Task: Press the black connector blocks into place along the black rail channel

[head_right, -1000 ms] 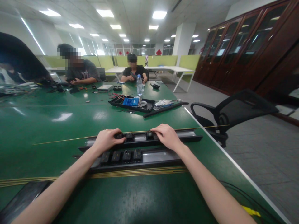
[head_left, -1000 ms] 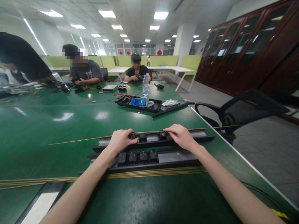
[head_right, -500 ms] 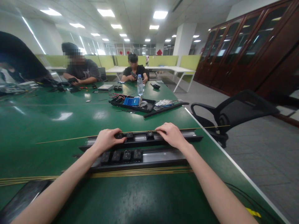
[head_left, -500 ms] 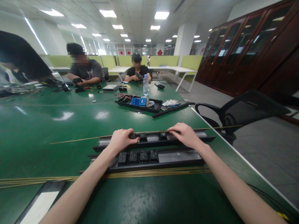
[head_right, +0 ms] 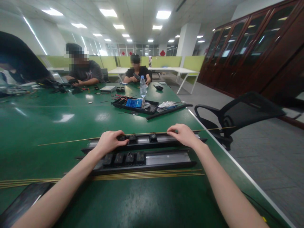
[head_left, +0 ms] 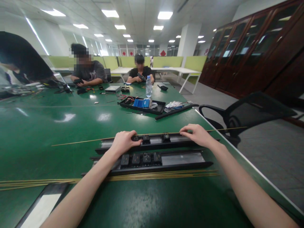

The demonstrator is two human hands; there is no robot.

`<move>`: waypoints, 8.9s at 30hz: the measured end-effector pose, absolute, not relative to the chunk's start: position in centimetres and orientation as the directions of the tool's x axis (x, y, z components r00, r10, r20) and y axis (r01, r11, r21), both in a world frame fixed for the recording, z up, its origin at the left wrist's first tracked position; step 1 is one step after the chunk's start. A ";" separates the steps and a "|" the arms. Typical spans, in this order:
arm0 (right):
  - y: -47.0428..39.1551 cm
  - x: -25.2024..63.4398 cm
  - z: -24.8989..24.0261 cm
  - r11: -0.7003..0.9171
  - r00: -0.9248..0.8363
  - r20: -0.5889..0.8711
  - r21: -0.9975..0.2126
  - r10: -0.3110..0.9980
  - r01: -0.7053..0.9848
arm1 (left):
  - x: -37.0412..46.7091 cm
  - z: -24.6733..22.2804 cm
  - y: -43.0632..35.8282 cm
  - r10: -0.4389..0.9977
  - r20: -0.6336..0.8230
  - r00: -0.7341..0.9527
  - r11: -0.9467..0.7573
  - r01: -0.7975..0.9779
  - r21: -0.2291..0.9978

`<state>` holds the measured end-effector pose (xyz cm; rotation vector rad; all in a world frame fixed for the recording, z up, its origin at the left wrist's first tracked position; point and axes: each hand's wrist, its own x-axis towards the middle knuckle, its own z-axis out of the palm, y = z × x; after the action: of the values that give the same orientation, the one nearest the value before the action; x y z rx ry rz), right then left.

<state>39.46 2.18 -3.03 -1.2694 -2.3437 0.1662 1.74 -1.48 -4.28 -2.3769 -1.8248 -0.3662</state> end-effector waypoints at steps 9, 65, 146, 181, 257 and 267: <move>2.2 40.6 -2.5 0.496 -0.412 0.289 -0.346 0.864 0.797 | 1.8 -4.2 -1.6 0.932 0.267 0.246 -0.269 0.962 0.051; 2.4 45.4 -1.7 0.254 -0.208 0.151 -0.432 0.966 0.866 | 1.6 -4.4 -1.6 0.922 0.291 0.257 -0.281 0.959 0.044; 0.3 33.2 -5.2 0.406 -0.216 0.583 -0.216 0.783 0.888 | 2.1 -4.0 -1.9 0.921 0.288 0.263 -0.278 0.961 0.013; 0.3 33.4 -4.9 0.465 -0.223 0.616 -0.264 0.755 0.845 | 2.0 -4.2 -1.5 0.936 0.256 0.240 -0.257 0.966 0.036; 2.0 40.4 -1.6 0.232 -0.173 0.161 -0.505 0.972 0.831 | 1.6 -4.4 -1.6 0.937 0.258 0.234 -0.266 0.959 0.097; 2.1 41.3 -1.2 0.201 -0.157 0.127 -0.522 0.979 0.829 | 1.6 -4.4 -1.6 0.932 0.266 0.245 -0.280 0.954 0.103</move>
<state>41.29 2.06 -1.25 -1.6825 -2.0475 0.4633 1.60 -1.61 -4.39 -2.4149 -1.8340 -0.4250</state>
